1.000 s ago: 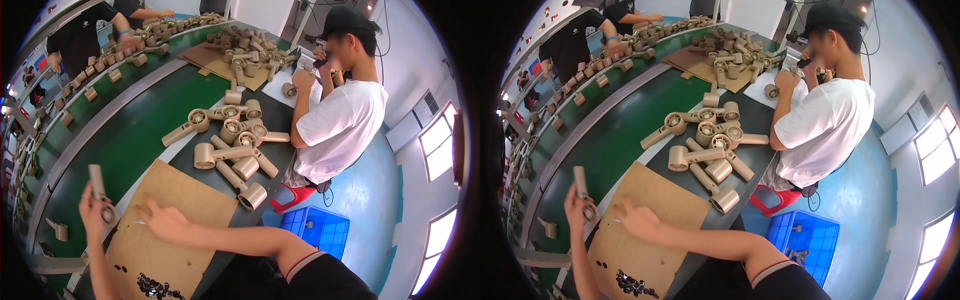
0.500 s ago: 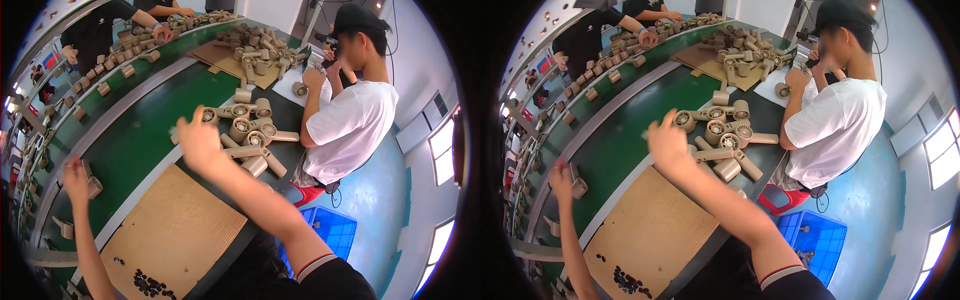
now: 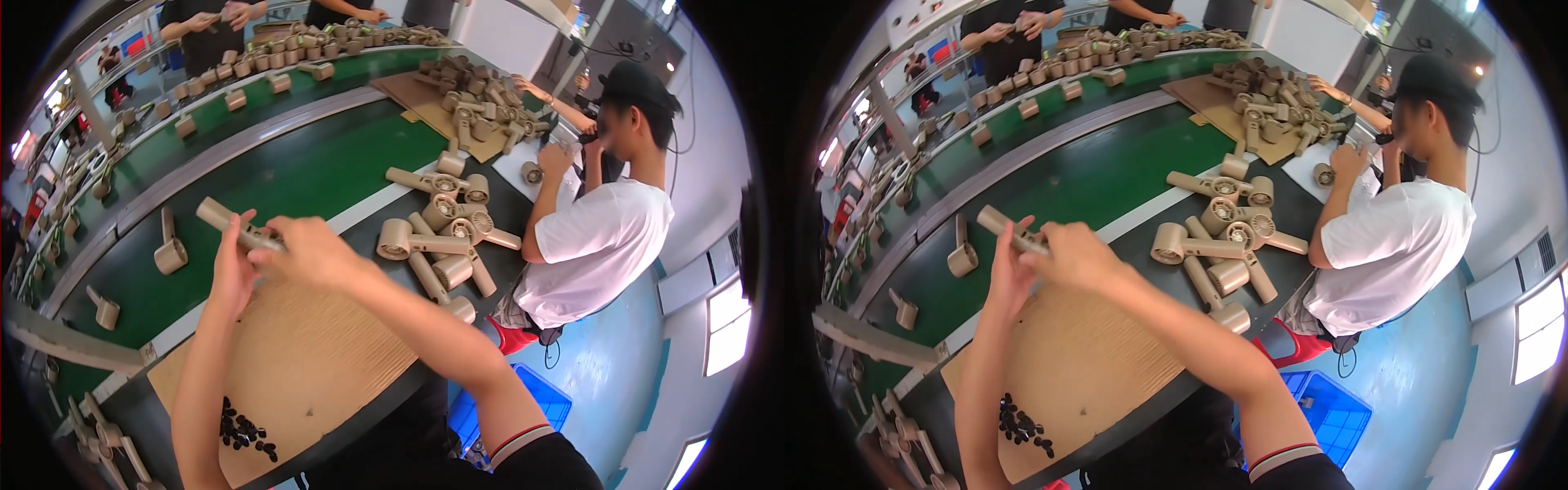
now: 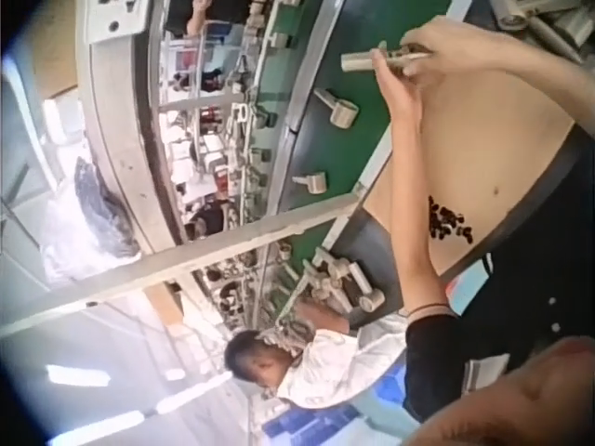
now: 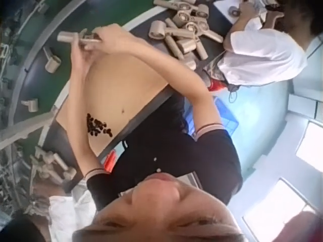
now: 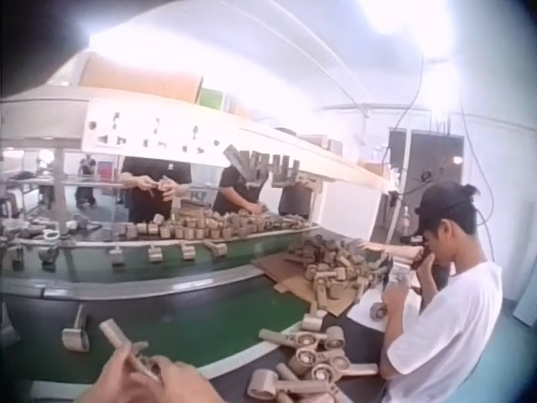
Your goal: The person assembles small electronic components into plastic housings on a work board, using a positioning tool to place the components precisely.
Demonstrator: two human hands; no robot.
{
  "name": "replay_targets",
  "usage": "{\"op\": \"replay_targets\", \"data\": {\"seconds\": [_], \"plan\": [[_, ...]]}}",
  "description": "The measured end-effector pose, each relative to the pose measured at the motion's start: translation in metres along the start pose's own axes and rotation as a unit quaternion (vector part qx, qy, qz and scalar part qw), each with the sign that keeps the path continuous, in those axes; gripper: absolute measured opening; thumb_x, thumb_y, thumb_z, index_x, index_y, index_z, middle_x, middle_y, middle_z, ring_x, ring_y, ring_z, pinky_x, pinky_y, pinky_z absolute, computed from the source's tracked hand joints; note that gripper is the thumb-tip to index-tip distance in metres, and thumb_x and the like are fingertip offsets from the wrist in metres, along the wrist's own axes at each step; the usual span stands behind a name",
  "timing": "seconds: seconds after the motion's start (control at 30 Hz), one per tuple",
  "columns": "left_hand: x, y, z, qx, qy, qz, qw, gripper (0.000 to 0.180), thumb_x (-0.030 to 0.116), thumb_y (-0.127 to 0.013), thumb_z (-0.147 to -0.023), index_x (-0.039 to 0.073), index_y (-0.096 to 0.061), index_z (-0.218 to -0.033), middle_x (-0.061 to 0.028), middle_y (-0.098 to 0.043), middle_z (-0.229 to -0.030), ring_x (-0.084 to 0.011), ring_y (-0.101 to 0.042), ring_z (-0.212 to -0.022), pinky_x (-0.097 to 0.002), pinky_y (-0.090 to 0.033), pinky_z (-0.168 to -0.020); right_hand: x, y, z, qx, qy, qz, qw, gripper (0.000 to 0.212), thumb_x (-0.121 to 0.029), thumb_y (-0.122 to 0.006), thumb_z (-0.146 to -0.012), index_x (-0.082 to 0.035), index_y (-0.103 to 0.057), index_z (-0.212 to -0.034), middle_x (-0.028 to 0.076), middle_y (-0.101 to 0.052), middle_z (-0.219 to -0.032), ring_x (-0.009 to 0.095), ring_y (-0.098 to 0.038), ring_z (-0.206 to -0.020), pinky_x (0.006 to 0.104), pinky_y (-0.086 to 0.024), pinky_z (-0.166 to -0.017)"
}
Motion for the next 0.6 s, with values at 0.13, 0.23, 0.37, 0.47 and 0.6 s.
{"op": "replay_targets", "data": {"seconds": [0.13,0.23,0.37,0.47,0.6], "plan": [[0.000,0.043,0.027,0.069,0.045,0.151,0.985,0.068,0.062,-0.047,-0.093,0.001,-0.053,-0.122,-0.0184,-0.064,-0.105,-0.0300,-0.066,-0.086,-0.0460,-0.055,-0.075,-0.038,-0.020,0.041,0.002,0.036,-0.044,0.998,0.045,-0.036,-0.061,-0.093,0.000,-0.060,-0.119,0.024,-0.068,-0.102,0.036,-0.067,-0.081,0.0441,-0.052,-0.076],[-0.008,0.047,0.053,0.024,0.155,0.227,0.961,0.067,0.063,-0.042,-0.095,0.001,-0.048,-0.119,-0.0219,-0.063,-0.098,-0.0338,-0.064,-0.086,-0.0482,-0.053,-0.079,-0.046,-0.026,0.070,-0.037,-0.015,-0.055,0.998,0.025,-0.023,-0.063,-0.093,-0.003,-0.066,-0.107,0.012,-0.065,-0.078,0.014,-0.062,-0.068,0.0283,-0.048,-0.061],[-0.042,0.046,0.082,0.061,0.199,0.246,0.947,0.060,0.057,-0.044,-0.096,-0.001,-0.056,-0.107,-0.0203,-0.065,-0.095,-0.0290,-0.066,-0.082,-0.0411,-0.055,-0.073,-0.051,-0.083,0.107,-0.135,0.001,-0.073,0.988,0.013,-0.010,-0.064,-0.088,-0.005,-0.068,-0.100,0.011,-0.065,-0.083,0.022,-0.064,-0.073,0.0322,-0.050,-0.065],[-0.033,0.039,0.096,0.048,0.174,0.211,0.961,0.060,0.049,-0.055,-0.093,-0.003,-0.053,-0.123,-0.0189,-0.065,-0.096,-0.0264,-0.067,-0.080,-0.0378,-0.056,-0.068,-0.067,-0.126,0.127,-0.200,0.095,-0.057,0.974,0.015,-0.009,-0.063,-0.088,-0.006,-0.068,-0.102,0.012,-0.066,-0.091,0.028,-0.065,-0.080,0.0366,-0.051,-0.070],[0.014,0.036,0.098,0.011,0.155,0.412,0.898,0.061,0.048,-0.056,-0.092,-0.007,-0.054,-0.119,-0.0196,-0.061,-0.098,-0.0304,-0.063,-0.086,-0.0423,-0.053,-0.077,-0.091,-0.157,0.116,-0.198,0.136,-0.079,0.968,0.019,-0.010,-0.059,-0.088,-0.007,-0.068,-0.104,0.013,-0.065,-0.102,0.031,-0.065,-0.086,0.0398,-0.052,-0.075]]}}
Point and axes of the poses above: each hand's wrist, its own z-axis away from the middle knuckle, its own y-axis out of the back of the hand, x = y × z, the point moved 8 cm from there along -z, towards the middle knuckle
